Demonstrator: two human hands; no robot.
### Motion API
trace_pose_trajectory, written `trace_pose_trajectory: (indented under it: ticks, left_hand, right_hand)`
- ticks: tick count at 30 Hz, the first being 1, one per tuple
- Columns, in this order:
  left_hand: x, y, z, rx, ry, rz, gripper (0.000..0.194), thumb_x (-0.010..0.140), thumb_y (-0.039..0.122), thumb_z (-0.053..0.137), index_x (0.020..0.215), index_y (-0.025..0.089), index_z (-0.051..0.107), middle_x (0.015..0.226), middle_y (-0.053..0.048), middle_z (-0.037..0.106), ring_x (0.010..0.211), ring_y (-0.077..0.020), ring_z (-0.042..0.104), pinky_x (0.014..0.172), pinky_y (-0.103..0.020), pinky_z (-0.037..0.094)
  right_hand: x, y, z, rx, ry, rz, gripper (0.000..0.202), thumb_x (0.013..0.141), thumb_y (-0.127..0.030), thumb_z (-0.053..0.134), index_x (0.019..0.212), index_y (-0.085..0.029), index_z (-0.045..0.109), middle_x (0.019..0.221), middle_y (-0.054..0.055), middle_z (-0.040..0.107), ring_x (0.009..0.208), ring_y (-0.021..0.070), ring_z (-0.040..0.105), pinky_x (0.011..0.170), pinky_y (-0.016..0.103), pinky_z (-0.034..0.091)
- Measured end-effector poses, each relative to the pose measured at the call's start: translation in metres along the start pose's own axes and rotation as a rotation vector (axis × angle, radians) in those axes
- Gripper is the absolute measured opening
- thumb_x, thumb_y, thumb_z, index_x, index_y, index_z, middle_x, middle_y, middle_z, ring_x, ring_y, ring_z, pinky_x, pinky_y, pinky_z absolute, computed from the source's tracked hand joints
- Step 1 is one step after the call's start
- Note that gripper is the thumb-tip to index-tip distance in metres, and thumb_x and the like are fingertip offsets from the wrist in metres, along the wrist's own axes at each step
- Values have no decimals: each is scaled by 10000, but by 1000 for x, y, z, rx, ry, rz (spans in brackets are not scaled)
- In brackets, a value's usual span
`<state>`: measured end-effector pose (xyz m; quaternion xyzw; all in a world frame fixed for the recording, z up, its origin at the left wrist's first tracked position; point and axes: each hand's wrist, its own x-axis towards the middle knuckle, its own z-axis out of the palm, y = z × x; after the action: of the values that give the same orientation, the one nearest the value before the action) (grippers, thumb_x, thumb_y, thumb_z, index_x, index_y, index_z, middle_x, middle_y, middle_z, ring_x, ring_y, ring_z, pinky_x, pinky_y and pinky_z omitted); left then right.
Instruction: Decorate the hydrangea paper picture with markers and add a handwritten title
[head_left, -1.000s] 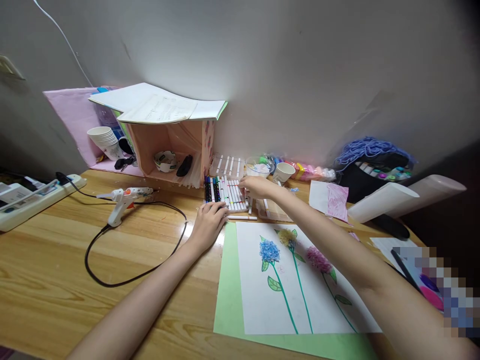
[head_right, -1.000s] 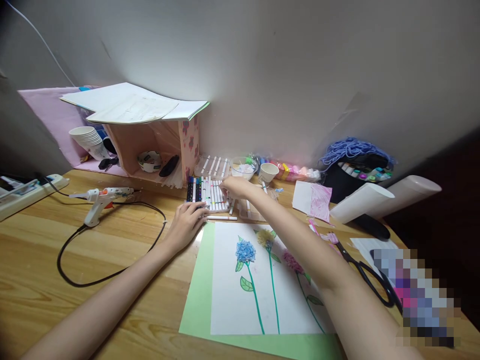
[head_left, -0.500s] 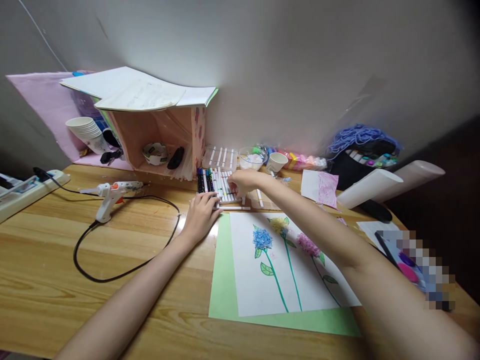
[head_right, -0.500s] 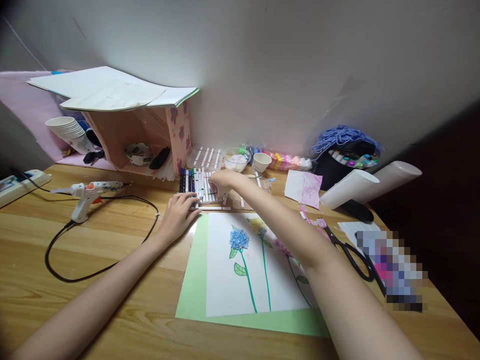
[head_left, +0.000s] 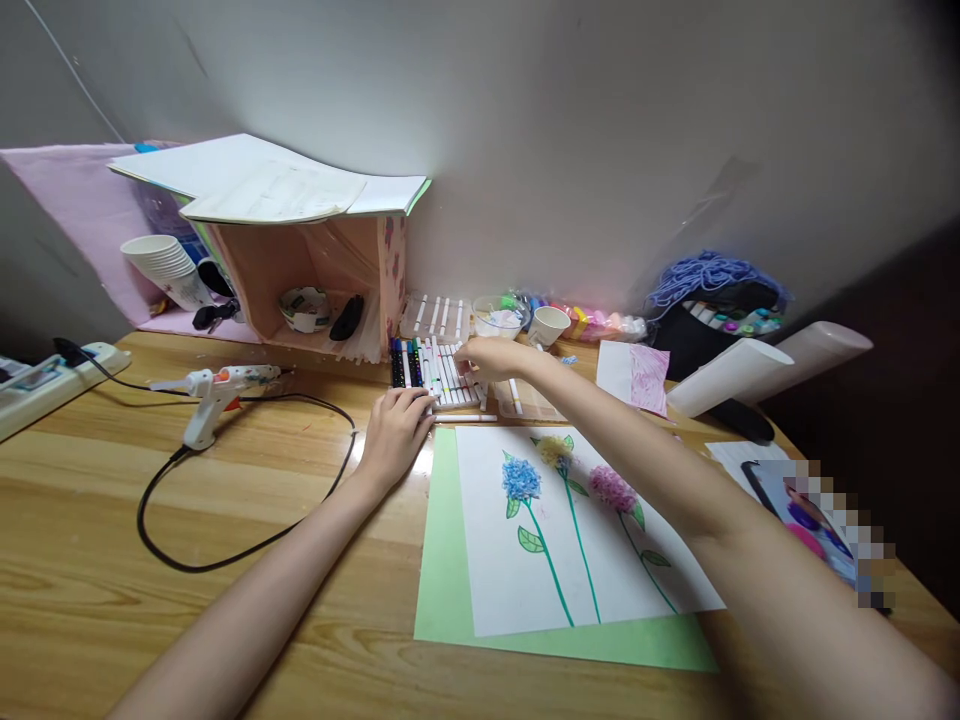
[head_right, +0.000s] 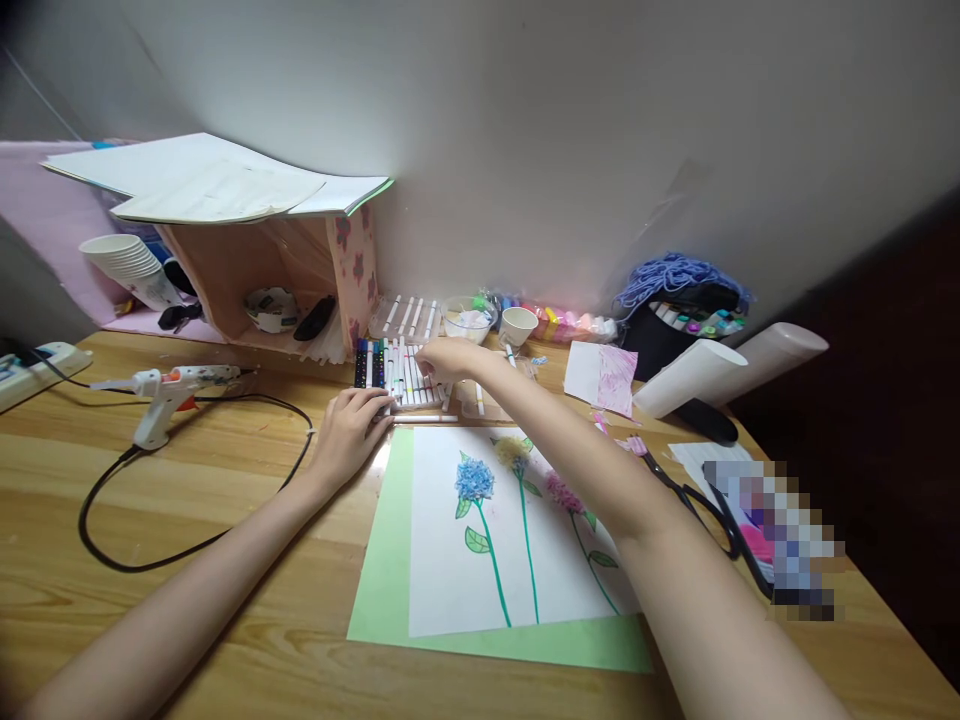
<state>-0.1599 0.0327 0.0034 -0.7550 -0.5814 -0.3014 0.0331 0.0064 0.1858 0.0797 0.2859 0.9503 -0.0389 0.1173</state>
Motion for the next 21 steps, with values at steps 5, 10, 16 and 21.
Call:
trace_pose_trajectory:
  ticks: [5, 10, 16, 21]
  left_hand:
    - [0, 1, -2, 3, 16, -18, 189, 875, 236, 547, 1048, 215, 620, 1109, -45, 632, 1022, -233, 503, 860, -379, 402]
    - [-1, 0, -4, 12, 45, -67, 199, 891, 241, 509, 1057, 216, 617, 1098, -60, 621, 1021, -235, 505, 847, -384, 422]
    - [-1, -3, -2, 14, 61, -92, 191, 888, 240, 511, 1039, 204, 622, 1116, -70, 607, 1044, -245, 503, 865, -390, 436]
    - [0, -3, -1, 11, 79, -102, 219, 904, 245, 476, 1081, 198, 595, 1188, -69, 582, 1095, -241, 493, 938, -394, 424]
  right_hand:
    - [-2, -11, -3, 11, 55, -13, 177, 769, -138, 535, 900, -173, 649, 967, 83, 678, 866, 199, 589, 606, 236, 335]
    - [-1, -14, -6, 52, 125, 2, 257, 808, -108, 486, 1002, -198, 628, 1012, 59, 671, 884, 174, 585, 636, 224, 347]
    - [-11, 20, -9, 84, 215, 223, 301, 764, -27, 467, 972, -149, 648, 973, 81, 680, 851, 177, 584, 643, 226, 348]
    - [-36, 47, 3, 132, 159, 381, 252, 715, -19, 518, 851, -133, 696, 885, 84, 703, 779, 180, 609, 605, 219, 356]
